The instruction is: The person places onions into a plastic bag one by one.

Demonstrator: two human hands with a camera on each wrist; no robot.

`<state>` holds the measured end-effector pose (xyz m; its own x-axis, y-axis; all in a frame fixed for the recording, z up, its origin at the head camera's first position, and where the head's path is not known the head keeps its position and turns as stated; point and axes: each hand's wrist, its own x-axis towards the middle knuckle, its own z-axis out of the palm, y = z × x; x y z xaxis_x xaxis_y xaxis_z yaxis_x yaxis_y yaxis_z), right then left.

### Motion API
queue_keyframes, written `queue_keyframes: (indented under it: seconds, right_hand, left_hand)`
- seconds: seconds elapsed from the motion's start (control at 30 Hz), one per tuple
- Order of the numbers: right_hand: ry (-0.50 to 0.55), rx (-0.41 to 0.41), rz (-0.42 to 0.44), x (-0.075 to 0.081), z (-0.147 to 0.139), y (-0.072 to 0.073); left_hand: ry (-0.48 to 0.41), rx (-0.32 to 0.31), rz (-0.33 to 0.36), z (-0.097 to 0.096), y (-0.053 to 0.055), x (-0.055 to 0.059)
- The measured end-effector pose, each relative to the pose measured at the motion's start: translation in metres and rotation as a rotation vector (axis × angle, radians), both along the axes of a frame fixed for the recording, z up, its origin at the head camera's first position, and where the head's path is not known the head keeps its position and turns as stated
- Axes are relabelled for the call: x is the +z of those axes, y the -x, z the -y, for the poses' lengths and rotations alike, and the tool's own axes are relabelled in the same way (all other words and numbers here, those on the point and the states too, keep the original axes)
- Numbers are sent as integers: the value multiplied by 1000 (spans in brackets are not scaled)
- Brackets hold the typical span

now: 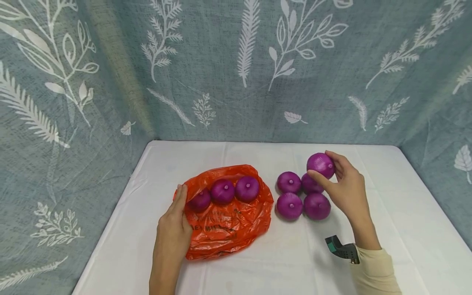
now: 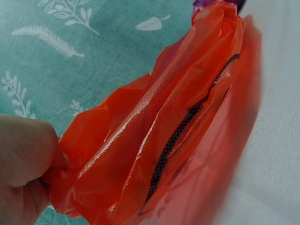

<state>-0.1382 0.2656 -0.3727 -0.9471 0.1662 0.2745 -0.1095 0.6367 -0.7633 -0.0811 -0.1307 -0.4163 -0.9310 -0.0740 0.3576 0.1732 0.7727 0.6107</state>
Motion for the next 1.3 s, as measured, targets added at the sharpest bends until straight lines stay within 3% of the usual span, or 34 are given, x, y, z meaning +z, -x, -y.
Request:
queue_keyframes:
  seconds: [0.73, 1.0, 1.3]
  right_hand:
    - [14, 256, 36, -13, 67, -8]
    - [-79, 352, -20, -17, 99, -7]
    - [-96, 501, 44, -20, 148, -12]
  left_hand:
    - [-1, -5, 7, 0, -2, -3]
    - [-4, -1, 3, 1, -2, -3]
    - [-5, -1, 1, 1, -1, -3]
